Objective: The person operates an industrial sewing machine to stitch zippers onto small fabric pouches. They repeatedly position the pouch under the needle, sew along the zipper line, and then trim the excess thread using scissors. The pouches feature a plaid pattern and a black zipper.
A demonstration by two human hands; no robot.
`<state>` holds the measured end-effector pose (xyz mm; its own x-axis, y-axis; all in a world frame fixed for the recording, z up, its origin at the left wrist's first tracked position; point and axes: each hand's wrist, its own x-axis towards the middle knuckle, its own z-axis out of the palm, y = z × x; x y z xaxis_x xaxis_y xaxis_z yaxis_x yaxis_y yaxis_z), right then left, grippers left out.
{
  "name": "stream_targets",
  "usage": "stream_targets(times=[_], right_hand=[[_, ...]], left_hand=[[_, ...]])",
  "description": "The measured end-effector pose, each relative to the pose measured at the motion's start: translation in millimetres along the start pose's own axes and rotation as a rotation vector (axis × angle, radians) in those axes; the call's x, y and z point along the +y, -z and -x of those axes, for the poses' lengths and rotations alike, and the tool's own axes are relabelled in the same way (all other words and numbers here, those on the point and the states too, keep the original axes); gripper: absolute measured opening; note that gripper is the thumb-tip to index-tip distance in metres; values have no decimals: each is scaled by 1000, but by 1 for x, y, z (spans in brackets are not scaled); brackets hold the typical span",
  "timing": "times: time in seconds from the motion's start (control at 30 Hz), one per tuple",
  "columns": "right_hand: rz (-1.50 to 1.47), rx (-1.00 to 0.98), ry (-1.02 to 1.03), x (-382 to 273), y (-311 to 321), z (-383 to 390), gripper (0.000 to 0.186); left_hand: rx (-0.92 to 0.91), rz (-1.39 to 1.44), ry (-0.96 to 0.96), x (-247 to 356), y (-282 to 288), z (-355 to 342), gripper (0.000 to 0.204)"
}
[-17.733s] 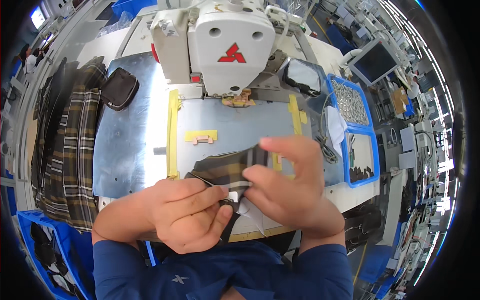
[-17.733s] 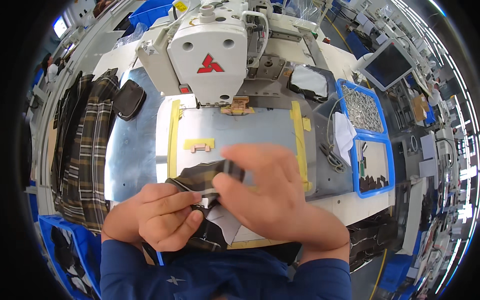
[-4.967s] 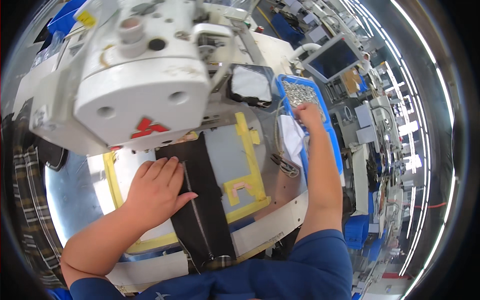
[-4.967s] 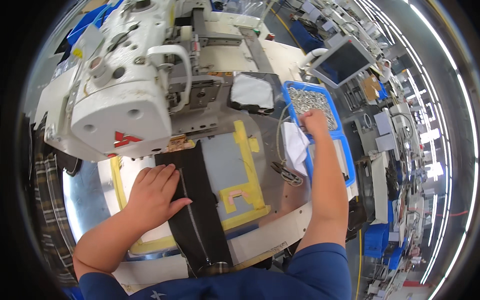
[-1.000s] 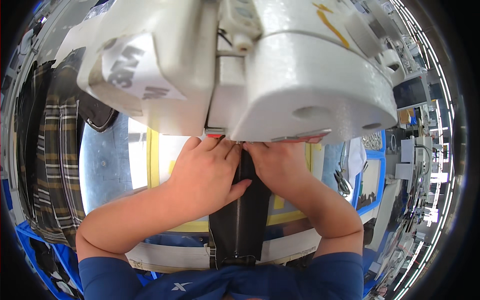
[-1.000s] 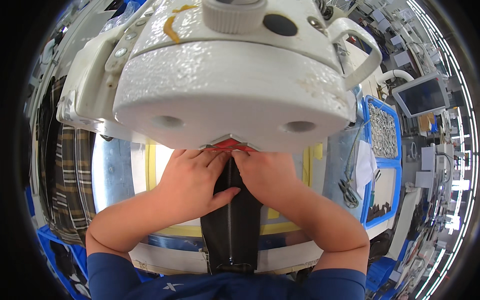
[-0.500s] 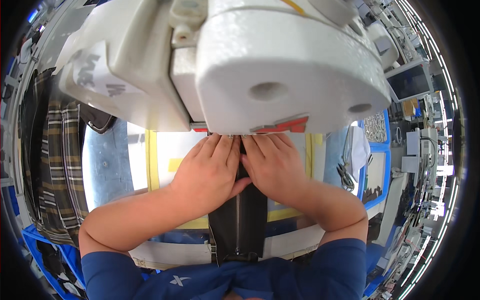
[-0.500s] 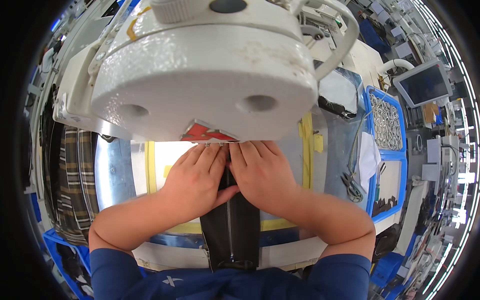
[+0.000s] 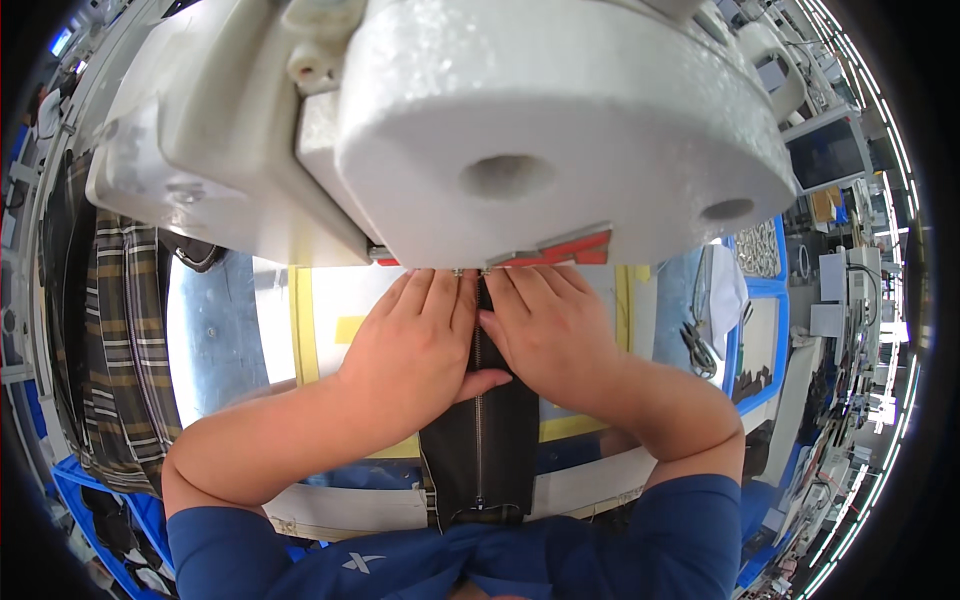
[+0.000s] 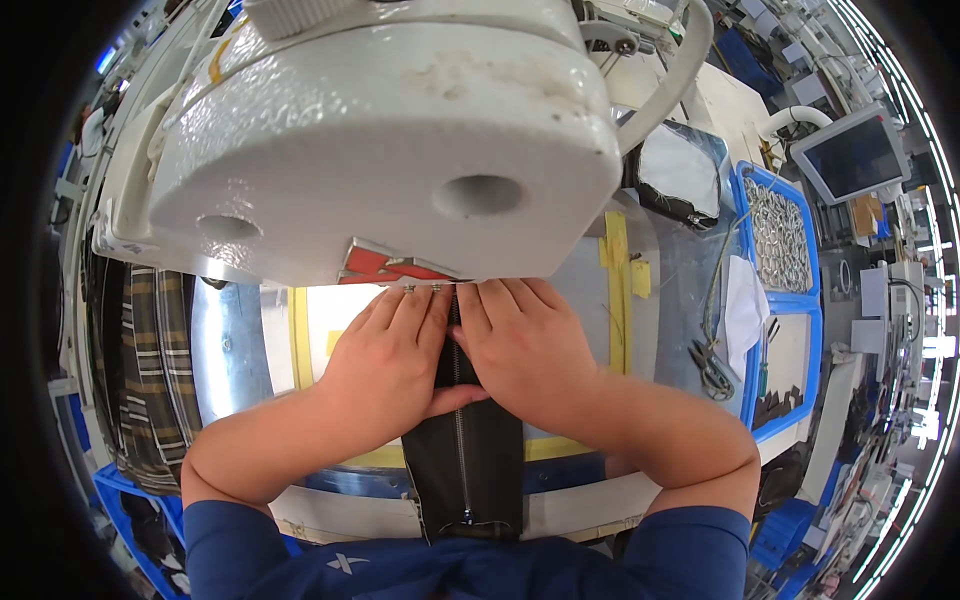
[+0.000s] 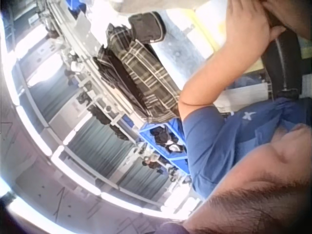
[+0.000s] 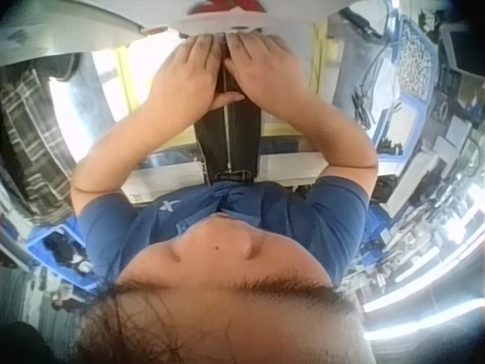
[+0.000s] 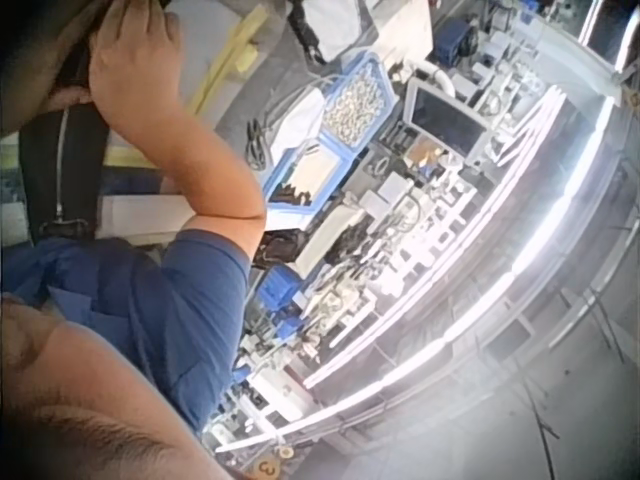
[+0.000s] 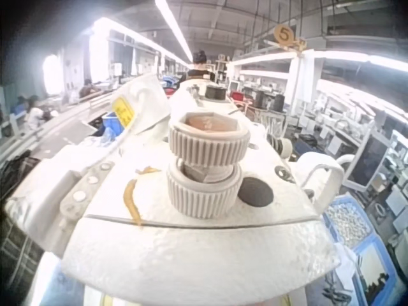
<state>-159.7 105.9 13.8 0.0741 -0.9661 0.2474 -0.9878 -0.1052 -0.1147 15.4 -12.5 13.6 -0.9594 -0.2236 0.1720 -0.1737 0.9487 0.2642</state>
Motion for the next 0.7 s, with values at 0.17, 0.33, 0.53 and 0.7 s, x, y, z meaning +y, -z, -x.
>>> stream_targets(times=[0.17, 0.33, 0.53, 0.7], right_hand=[[-15, -78, -32, -11, 7, 1, 66], [-23, -135, -74, -17, 3, 8, 75], [-66, -133, -93, -14, 2, 5, 75], [-82, -106, -82, -12, 3, 4, 77]], left_hand=[[-60, -21, 2, 5, -2, 7, 117], [-101, -30, 25, 6, -8, 8, 123], [-69, -24, 29, 5, -12, 6, 124], [-27, -3, 11, 2, -5, 1, 122]])
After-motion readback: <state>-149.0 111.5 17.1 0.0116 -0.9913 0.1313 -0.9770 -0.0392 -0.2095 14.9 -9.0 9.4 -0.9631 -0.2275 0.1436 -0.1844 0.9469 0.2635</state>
